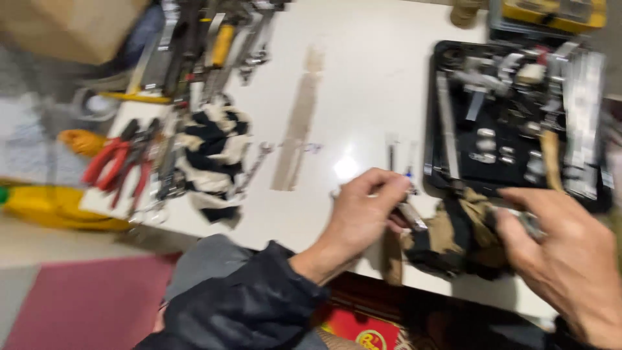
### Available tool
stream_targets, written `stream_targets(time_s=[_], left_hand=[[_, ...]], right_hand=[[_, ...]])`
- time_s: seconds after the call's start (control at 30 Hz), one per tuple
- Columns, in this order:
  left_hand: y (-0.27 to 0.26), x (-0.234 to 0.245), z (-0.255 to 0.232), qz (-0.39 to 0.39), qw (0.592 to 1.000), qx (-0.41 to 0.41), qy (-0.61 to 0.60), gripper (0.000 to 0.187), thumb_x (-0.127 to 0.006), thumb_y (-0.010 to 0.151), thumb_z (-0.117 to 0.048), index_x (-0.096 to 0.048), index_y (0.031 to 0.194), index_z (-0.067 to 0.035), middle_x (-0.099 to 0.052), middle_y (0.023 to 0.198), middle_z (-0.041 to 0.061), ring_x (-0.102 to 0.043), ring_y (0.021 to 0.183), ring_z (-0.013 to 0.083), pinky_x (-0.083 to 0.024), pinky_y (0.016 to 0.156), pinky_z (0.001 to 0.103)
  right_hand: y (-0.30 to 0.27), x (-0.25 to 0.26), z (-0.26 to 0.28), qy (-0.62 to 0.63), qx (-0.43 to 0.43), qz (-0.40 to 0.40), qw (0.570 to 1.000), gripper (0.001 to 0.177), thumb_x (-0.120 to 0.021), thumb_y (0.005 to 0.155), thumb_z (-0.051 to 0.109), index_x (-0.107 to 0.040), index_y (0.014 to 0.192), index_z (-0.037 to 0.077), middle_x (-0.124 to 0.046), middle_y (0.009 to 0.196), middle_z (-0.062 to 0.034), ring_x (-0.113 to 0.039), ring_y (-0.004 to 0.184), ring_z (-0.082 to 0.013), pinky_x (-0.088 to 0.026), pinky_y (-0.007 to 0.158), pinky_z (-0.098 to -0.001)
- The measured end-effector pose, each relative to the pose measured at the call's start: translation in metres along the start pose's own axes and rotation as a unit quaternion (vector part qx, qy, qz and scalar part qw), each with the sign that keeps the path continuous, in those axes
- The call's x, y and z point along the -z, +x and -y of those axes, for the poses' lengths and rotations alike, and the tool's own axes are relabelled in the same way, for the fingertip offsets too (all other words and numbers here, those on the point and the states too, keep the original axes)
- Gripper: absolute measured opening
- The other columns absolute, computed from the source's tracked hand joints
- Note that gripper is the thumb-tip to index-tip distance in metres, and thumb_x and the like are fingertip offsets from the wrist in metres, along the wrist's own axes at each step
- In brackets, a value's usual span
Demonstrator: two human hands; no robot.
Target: The person holds a small mechanical part with a wooden handle and cleans it using a cloth. They rotate the part to wipe different sides and then place it into a black tray filled with other tools and parts.
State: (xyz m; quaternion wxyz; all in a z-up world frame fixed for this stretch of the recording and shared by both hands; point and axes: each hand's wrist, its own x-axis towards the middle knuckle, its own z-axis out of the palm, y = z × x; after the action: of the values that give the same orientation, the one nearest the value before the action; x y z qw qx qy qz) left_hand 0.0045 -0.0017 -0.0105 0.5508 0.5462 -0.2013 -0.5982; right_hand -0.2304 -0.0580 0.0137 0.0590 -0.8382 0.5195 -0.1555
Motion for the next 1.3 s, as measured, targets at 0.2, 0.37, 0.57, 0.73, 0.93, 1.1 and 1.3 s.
stream_targets(time_s=[0.2,0.37,0.57,0.73,0.93,1.1,1.3], left_hand=[[-0.021,0.016,-0.046,0.021,0.999,-0.028,0.018,0.022,-0.061,0.101,-0.022,-0.066,0.103,-0.001,-0.071,0.079,0.013,-0.071,0.067,0.0238,-0.057,0.059,0.027],[-0.012,0.051,-0.062,-0.051,0.988,-0.137,-0.047,0.021,-0.065,0.097,-0.02,-0.067,0.102,0.001,-0.07,0.08,0.014,-0.067,0.064,0.021,-0.059,0.06,0.032],[-0.025,0.101,-0.095,-0.101,0.974,-0.174,-0.106,0.025,-0.061,0.099,-0.02,-0.066,0.108,0.002,-0.07,0.087,0.014,-0.067,0.074,0.0241,-0.06,0.068,0.035],[-0.022,0.132,-0.097,-0.153,0.963,-0.148,-0.167,0.028,-0.064,0.097,-0.02,-0.069,0.114,0.002,-0.072,0.085,0.014,-0.067,0.068,0.0223,-0.058,0.062,0.034],[-0.021,0.149,-0.085,-0.139,0.949,-0.212,-0.19,0.03,-0.07,0.097,-0.022,-0.073,0.112,0.004,-0.065,0.077,0.012,-0.071,0.059,0.027,-0.062,0.051,0.035],[-0.018,0.151,-0.083,-0.12,0.949,-0.21,-0.203,0.029,-0.072,0.096,-0.02,-0.073,0.11,0.005,-0.065,0.075,0.014,-0.07,0.056,0.0294,-0.061,0.049,0.037],[-0.022,0.15,-0.085,-0.132,0.947,-0.224,-0.189,0.027,-0.073,0.094,-0.019,-0.073,0.105,0.006,-0.059,0.073,0.01,-0.072,0.058,0.0307,-0.062,0.051,0.037]], right_hand=[[0.004,-0.038,0.005,0.134,0.046,-0.023,0.99,0.018,-0.07,0.097,0.006,-0.075,0.112,-0.002,-0.073,0.103,-0.0135,-0.066,0.101,-0.0283,-0.047,0.104,-0.0403],[0.008,-0.059,0.055,0.089,0.053,0.05,0.993,0.029,-0.07,0.089,0.026,-0.076,0.114,0.013,-0.076,0.114,-0.0055,-0.07,0.107,-0.0221,-0.049,0.099,-0.0341],[0.025,-0.11,0.15,0.158,0.137,0.196,0.958,0.038,-0.064,0.088,0.042,-0.072,0.118,0.019,-0.076,0.109,-0.0006,-0.071,0.077,-0.023,-0.056,0.081,-0.0386],[0.053,-0.149,0.233,0.228,0.074,0.216,0.947,0.037,-0.061,0.085,0.034,-0.071,0.117,0.018,-0.079,0.104,-0.0071,-0.073,0.095,-0.0316,-0.051,0.083,-0.0426],[0.076,-0.142,0.251,0.368,0.068,0.21,0.903,0.027,-0.062,0.086,0.024,-0.071,0.11,0.014,-0.074,0.097,-0.007,-0.068,0.09,-0.0279,-0.051,0.081,-0.0399],[0.085,-0.132,0.255,0.522,0.049,0.209,0.826,0.015,-0.063,0.088,0.013,-0.07,0.102,0.009,-0.069,0.089,-0.0067,-0.063,0.084,-0.0234,-0.051,0.079,-0.0366],[0.089,-0.122,0.255,0.657,0.029,0.207,0.725,0.006,-0.064,0.09,0.001,-0.069,0.093,0.004,-0.063,0.081,-0.0064,-0.059,0.078,-0.0189,-0.052,0.076,-0.0333]])
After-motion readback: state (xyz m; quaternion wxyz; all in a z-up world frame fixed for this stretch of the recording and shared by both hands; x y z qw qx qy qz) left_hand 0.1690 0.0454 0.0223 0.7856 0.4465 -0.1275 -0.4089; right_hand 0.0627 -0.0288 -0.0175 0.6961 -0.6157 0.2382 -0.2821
